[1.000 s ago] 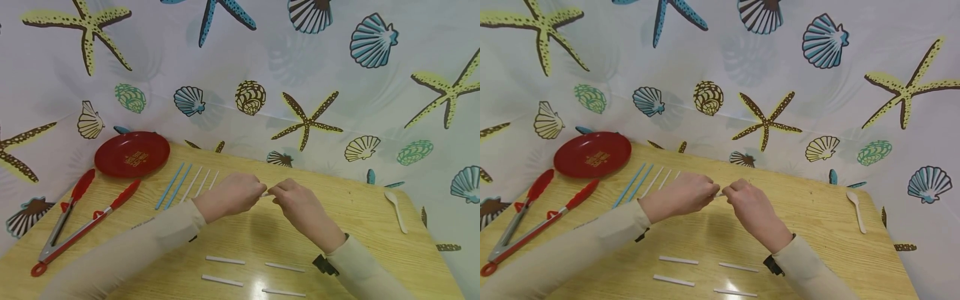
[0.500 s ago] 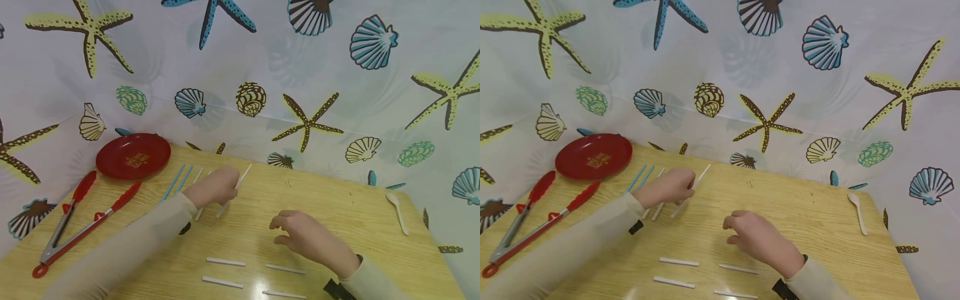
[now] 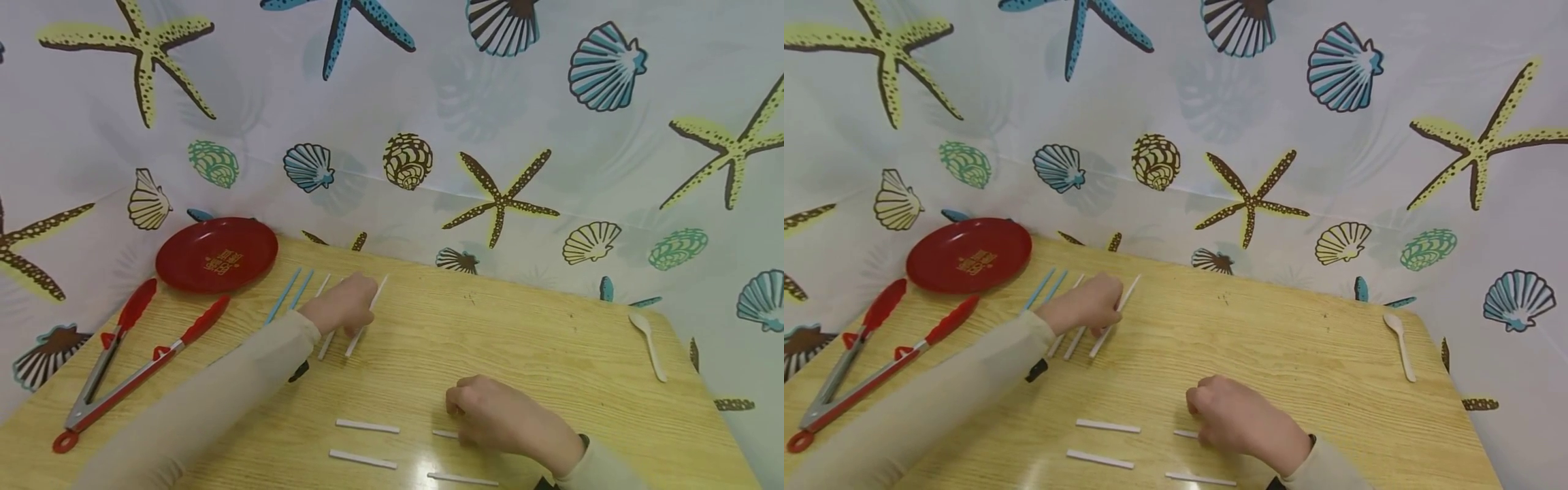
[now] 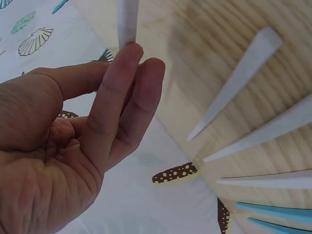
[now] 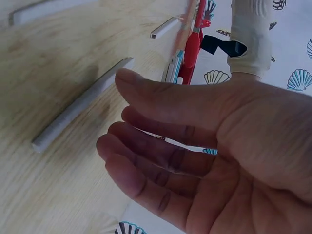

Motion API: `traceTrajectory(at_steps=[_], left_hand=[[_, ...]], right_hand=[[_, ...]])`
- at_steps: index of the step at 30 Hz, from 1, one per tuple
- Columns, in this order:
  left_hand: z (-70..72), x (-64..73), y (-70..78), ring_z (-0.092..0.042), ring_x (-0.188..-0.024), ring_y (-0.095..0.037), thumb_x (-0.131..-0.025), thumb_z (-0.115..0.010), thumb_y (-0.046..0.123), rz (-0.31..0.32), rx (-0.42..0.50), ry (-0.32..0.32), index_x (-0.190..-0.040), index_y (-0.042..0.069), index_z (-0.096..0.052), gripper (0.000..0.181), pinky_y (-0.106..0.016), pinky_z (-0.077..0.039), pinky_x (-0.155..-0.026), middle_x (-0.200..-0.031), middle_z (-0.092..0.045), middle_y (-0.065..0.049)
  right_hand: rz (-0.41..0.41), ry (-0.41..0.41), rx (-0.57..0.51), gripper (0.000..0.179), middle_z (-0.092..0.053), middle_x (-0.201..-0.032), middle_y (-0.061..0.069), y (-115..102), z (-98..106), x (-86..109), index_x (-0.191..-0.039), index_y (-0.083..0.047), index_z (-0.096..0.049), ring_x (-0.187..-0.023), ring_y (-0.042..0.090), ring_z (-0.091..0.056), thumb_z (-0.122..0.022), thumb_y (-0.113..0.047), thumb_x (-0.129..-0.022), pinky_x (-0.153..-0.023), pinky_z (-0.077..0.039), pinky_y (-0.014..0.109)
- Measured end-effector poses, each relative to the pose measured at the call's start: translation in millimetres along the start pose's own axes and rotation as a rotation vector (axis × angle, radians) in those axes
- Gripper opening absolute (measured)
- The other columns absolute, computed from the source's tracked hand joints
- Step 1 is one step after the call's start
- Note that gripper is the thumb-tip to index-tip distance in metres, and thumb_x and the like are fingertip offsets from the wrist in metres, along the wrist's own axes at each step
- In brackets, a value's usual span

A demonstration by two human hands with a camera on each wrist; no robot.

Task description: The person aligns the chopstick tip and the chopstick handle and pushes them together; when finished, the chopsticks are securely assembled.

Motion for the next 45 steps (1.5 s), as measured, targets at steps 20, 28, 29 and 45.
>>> traceTrajectory(at_steps=[20, 28, 29, 45], left_hand=[[-17.6, -6.2, -17.0, -0.065, -0.046, -0.021, -0.091, -0.06, -0.01, 0.106, 0.082, 0.016, -0.112, -0.013, -0.058, 0.021, -0.026, -0.051, -0.043, -0.082, -0.063, -0.026], [-14.7, -4.1, -17.5, -0.066, -0.048, -0.021, -0.089, -0.061, -0.011, 0.144, 0.09, 0.034, -0.105, -0.012, -0.06, 0.017, -0.025, -0.052, -0.043, -0.098, -0.062, -0.034], [-14.3, -3.9, -17.7, -0.066, -0.048, -0.021, -0.088, -0.061, -0.011, 0.148, 0.091, 0.036, -0.108, -0.014, -0.06, 0.02, -0.025, -0.052, -0.044, -0.105, -0.06, -0.036], [-2.9, 15.0, 5.6, -0.056, -0.041, -0.016, -0.095, -0.067, 0.011, -0.006, -0.022, 0.081, -0.079, -0.003, -0.06, 0.022, -0.023, -0.049, -0.045, -0.054, -0.057, -0.007]], right_hand=[[0.007, -0.03, 0.006, 0.025, -0.05, -0.068, -0.011, 3, -13, 0.2, -0.076, -0.011, -0.059, -0.059, 0.001, -0.043, -0.08, 0.003, -0.075, -0.055, -0.042, 0.017], [0.044, -0.023, 0.015, 0.025, -0.051, -0.068, -0.014, 1, -14, 0.3, -0.074, -0.013, -0.06, -0.058, -0.001, -0.043, -0.081, 0.0, -0.078, -0.054, -0.042, 0.016], [0.048, -0.022, 0.015, 0.025, -0.052, -0.068, -0.014, 1, -14, 0.2, -0.074, -0.013, -0.06, -0.059, -0.001, -0.043, -0.081, 0.0, -0.078, -0.054, -0.042, 0.016], [0.052, -0.026, -0.002, 0.024, -0.056, -0.07, -0.012, 2, -13, 1.1, -0.075, -0.013, -0.061, -0.059, -0.001, -0.045, -0.08, 0.001, -0.079, -0.056, -0.043, 0.015]])
Point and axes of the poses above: each hand's wrist, its own x-axis away from the middle knuckle, its own z-axis out of the back of the hand, y = z × x, the point moved 5 cm from there along -x, towards the middle knuckle
